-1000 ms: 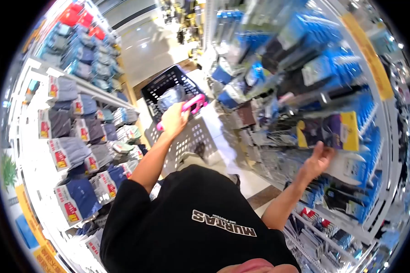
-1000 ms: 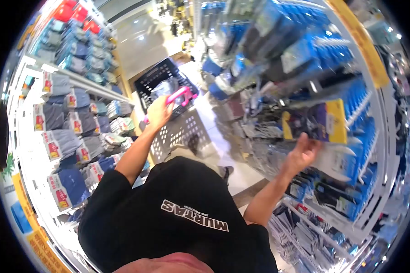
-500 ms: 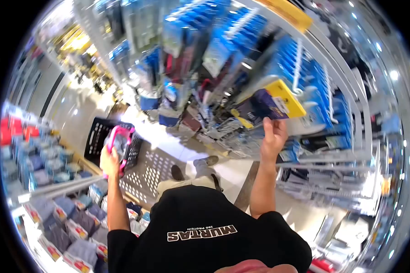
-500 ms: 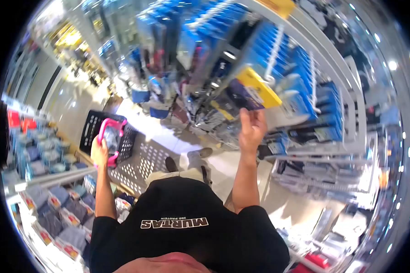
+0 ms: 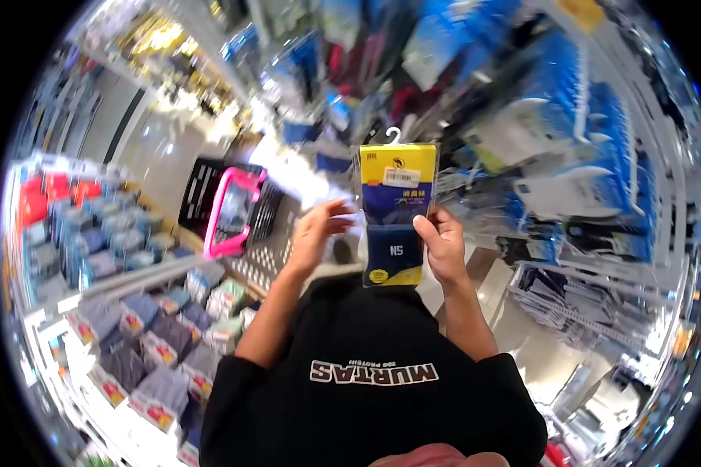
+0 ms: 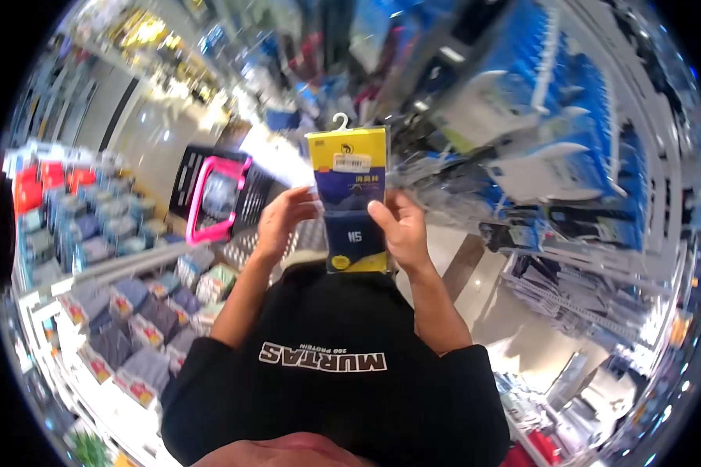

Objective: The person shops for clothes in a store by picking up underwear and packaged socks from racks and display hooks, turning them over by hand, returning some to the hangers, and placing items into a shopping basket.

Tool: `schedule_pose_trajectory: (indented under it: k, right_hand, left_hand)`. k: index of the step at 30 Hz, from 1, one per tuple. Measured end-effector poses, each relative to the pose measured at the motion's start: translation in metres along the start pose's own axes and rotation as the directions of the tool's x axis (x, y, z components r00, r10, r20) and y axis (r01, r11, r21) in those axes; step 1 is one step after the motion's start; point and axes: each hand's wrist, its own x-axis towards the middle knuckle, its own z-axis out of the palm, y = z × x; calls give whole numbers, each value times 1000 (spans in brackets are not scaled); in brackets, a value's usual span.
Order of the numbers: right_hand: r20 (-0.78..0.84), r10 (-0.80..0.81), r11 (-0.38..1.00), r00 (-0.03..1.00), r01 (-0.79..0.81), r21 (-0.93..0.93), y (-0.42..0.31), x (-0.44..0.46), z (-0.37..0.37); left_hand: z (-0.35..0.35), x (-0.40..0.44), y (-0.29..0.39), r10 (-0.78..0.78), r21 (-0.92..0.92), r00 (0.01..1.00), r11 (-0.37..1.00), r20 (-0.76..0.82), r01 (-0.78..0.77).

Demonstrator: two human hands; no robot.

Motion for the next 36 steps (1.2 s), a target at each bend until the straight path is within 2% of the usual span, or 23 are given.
schedule_pose_trajectory:
  k: [1,2,4,5,9,12,16,17,18,20,21,22,24,25,27,28,29,30,32,33,36]
  right_hand:
    - [27,82,997,996,-82,10,14,-2,-1]
    - [48,146,989,988,-146,16,28,-1,-6]
    - [38,204,975,978,-207,79,46,-3,-6]
    - [32,228,967,973,-230,108,50,-3,-6]
    - [-53,79,987,995,-86,-134,65,1,-11]
    - [-36,107,987,994,-110,-121,53,4,-2]
    - [-52,42,982,998,-51,-184,66,8,6]
    - [-68,29,973,997,-44,-228,67,8,8]
    - [-48,5,981,999,-14,-193,73,9,9]
    - [7,67,993,998,-66,-96,77,14,9]
    - [9,272,960,962,-272,61,85,10,-9]
    - [294,330,756,897,-438,487,105,11,-34]
    - [479,319,724,818,-537,434,98,19,-30]
    - [611,305,570,730,-654,497,96,21,-31]
    - [530,284,630,799,-572,525,99,13,-25]
    - [602,265,541,753,-633,554,102,13,-27]
    - [485,285,643,827,-540,542,81,5,-6]
    - [457,314,634,832,-542,551,83,4,-6]
    - [434,302,713,849,-503,488,80,1,-6]
    - [285,303,751,909,-412,516,79,-7,-4]
    - [158,344,765,926,-374,524,52,-14,-15]
  left_hand:
    - [14,-2,0,-25,-70,998,997,66,30]
    - [34,-6,7,-38,-107,999,993,8,39]
    - [39,-8,15,-150,139,989,979,11,147]
    - [41,-7,10,-109,158,993,981,-51,116]
    - [32,-10,-2,-141,88,974,984,-176,158]
    - [29,-15,2,-151,24,968,987,-203,159]
    - [34,-19,4,-35,181,976,981,-213,75]
    - [38,-22,11,-65,221,979,969,-192,107]
    - [41,-24,11,-102,176,983,976,-155,129]
    - [56,-31,17,88,262,996,961,20,-90]
    - [61,-35,24,173,355,977,912,122,-206]
    - [68,-38,33,187,386,962,887,198,-252]
    - [73,-38,34,296,450,876,768,380,-455]
    - [77,-41,34,243,385,890,834,387,-395]
    - [78,-42,29,264,412,858,790,440,-454]
    - [80,-43,30,284,433,842,756,459,-491]
    - [81,-43,31,265,445,843,753,468,-484]
    - [81,-43,31,268,456,842,742,469,-491]
    - [83,-43,26,282,423,843,764,458,-486]
    - [84,-43,26,257,399,850,795,459,-456]
    - [84,-44,30,199,373,873,846,445,-383]
